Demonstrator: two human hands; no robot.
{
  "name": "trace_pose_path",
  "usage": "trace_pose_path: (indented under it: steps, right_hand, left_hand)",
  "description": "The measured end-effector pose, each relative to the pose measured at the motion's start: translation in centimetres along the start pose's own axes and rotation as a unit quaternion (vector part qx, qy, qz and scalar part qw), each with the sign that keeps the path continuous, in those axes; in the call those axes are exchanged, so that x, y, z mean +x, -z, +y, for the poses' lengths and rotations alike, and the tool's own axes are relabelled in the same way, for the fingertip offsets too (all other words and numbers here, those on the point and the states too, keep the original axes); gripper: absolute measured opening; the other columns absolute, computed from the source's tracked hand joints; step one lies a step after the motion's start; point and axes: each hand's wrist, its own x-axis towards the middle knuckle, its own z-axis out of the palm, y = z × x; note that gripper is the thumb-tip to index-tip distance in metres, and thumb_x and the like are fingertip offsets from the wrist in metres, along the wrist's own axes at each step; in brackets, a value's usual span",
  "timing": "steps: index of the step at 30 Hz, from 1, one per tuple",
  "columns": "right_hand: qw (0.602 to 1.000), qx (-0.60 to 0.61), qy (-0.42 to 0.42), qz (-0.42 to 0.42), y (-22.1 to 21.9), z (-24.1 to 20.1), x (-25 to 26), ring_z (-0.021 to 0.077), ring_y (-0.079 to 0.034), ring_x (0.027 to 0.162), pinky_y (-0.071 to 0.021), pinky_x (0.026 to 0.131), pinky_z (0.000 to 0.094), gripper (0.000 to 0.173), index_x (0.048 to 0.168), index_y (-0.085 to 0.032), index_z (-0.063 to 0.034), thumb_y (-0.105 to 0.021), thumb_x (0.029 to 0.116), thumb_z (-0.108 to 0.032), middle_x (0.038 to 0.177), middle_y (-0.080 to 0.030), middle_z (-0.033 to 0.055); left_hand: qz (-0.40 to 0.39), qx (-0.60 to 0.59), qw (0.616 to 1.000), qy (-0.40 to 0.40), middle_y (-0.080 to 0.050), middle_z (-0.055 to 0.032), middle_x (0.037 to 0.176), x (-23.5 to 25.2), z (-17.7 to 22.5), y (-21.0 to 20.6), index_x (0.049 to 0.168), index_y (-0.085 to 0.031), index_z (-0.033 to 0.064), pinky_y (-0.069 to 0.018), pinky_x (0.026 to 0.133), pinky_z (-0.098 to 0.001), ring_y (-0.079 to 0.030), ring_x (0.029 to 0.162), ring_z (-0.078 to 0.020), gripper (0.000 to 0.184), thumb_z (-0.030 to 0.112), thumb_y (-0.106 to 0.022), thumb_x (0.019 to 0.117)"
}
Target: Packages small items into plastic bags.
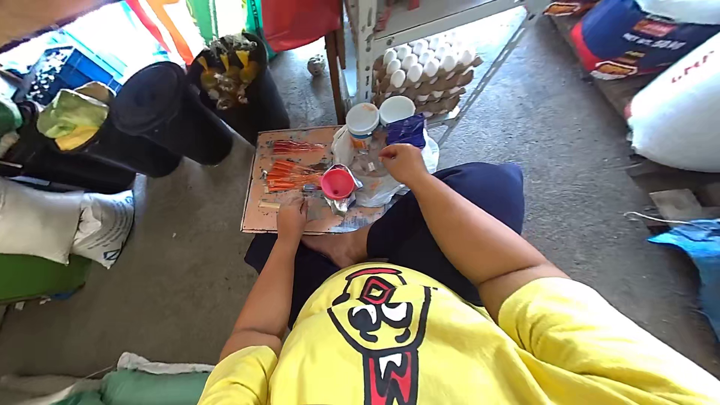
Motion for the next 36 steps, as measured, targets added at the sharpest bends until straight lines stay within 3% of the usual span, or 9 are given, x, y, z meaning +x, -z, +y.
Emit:
trace_pose_path:
  steps: [3, 7, 11, 15, 19, 23, 26, 31, 36]
  right_hand:
    - [0.992, -0.104, -0.038, -0.054, -1.4, 0.4, 0.7, 0.0452, -0.064, 0.116, -0.0485, 0.096, 0.0698, 0.024, 0.117, -0.074, -0.0060, -0.058, 0.0997, -0.013, 0.119, -0.070, 0.0238]
    - [0.982, -0.161, 0.001, -0.097, -3.9, 1.3, 3.1, 0.0457, -0.058, 0.126, -0.0483, 0.100, 0.0678, 0.033, 0.132, -0.067, -0.0075, -0.062, 0.0992, -0.013, 0.139, -0.059, 0.0250]
    - [0.977, -0.188, 0.019, -0.093, -5.0, 1.7, 4.3, 0.0450, -0.060, 0.122, -0.0517, 0.095, 0.0652, 0.022, 0.113, -0.073, -0.0019, -0.060, 0.0952, -0.005, 0.133, -0.060, 0.0254]
    - [0.993, -0.098, 0.051, -0.033, -3.2, 1.5, 4.2, 0.0447, -0.057, 0.127, -0.0458, 0.102, 0.0660, 0.021, 0.112, -0.074, -0.0052, -0.059, 0.0987, -0.009, 0.126, -0.067, 0.0225]
    - [0.998, 0.053, 0.022, -0.007, 0.6, 0.4, 3.3, 0.0395, -0.066, 0.110, -0.0483, 0.098, 0.0645, 0.023, 0.114, -0.074, -0.0044, -0.064, 0.1016, -0.021, 0.112, -0.072, 0.0201]
    - [0.962, 0.274, -0.003, 0.016, 2.5, 1.2, 3.2, 0.0168, -0.069, 0.094, -0.0557, 0.089, 0.0385, 0.021, 0.117, -0.071, -0.0016, -0.068, 0.0970, -0.007, 0.108, -0.072, 0.0123]
    - [0.913, 0.407, -0.012, 0.009, 3.2, 1.5, 3.1, 0.0070, -0.066, 0.082, -0.0548, 0.075, 0.0250, 0.025, 0.122, -0.066, -0.0008, -0.065, 0.0972, 0.000, 0.105, -0.072, 0.0078]
    - [0.855, 0.517, 0.006, -0.019, 3.4, 1.7, 2.9, 0.0071, -0.065, 0.079, -0.0540, 0.072, 0.0232, 0.032, 0.130, -0.060, -0.0028, -0.061, 0.0983, 0.003, 0.104, -0.072, 0.0055]
    - [0.902, 0.415, 0.114, -0.031, 3.2, 1.3, 2.0, 0.0121, -0.070, 0.096, -0.0579, 0.089, 0.0305, 0.029, 0.122, -0.065, 0.0050, -0.065, 0.0931, 0.007, 0.111, -0.072, 0.0132]
  left_hand:
    - [0.019, -0.007, 1.000, 0.020, -0.071, -0.0186, 0.123, 0.0, 0.2, 1.0, 0.119, -0.073, -0.0009, -0.0499, 0.106, -0.0538, -0.067, 0.119, -0.0352, 0.030, 0.020, -0.057, 0.1049]
    - [0.046, -0.014, 0.998, 0.048, -0.072, -0.0198, 0.119, -0.2, 0.1, 2.5, 0.120, -0.072, -0.0010, -0.0531, 0.099, -0.0549, -0.070, 0.109, -0.0355, 0.028, 0.018, -0.060, 0.1034]
    - [0.107, -0.027, 0.991, 0.076, -0.071, -0.0201, 0.119, 0.2, 0.3, 4.3, 0.117, -0.074, -0.0003, -0.0560, 0.095, -0.0502, -0.070, 0.106, -0.0326, 0.025, 0.017, -0.063, 0.1017]
    - [0.186, -0.052, 0.978, 0.081, -0.069, -0.0189, 0.125, 1.1, 1.8, 6.7, 0.116, -0.074, 0.0005, -0.0577, 0.089, -0.0415, -0.070, 0.106, -0.0275, 0.023, 0.015, -0.064, 0.1013]
    - [0.209, -0.097, 0.973, 0.014, -0.068, -0.0188, 0.125, 2.3, 4.8, 8.8, 0.116, -0.073, -0.0002, -0.0579, 0.086, -0.0362, -0.069, 0.104, -0.0236, 0.024, 0.016, -0.062, 0.1024]
    - [0.133, -0.200, 0.969, -0.050, -0.070, -0.0168, 0.114, 3.9, 10.4, 9.6, 0.115, -0.072, -0.0020, -0.0577, 0.086, -0.0299, -0.069, 0.097, -0.0156, 0.023, 0.013, -0.063, 0.1008]
    - [-0.014, -0.264, 0.964, -0.037, -0.071, -0.0140, 0.113, 5.4, 14.2, 9.0, 0.116, -0.072, -0.0004, -0.0561, 0.092, -0.0373, -0.068, 0.100, -0.0169, 0.025, 0.015, -0.060, 0.1023]
    - [-0.193, -0.435, 0.866, 0.152, -0.070, -0.0126, 0.118, 8.4, 19.8, 5.3, 0.125, -0.065, -0.0024, -0.0560, 0.091, -0.0342, -0.069, 0.102, -0.0168, 0.034, 0.024, -0.050, 0.1096]
    - [-0.180, -0.515, 0.802, 0.243, -0.068, -0.0104, 0.118, 10.7, 22.4, 2.5, 0.131, -0.060, 0.0016, -0.0550, 0.091, -0.0340, -0.067, 0.104, -0.0165, 0.047, 0.042, -0.052, 0.1074]
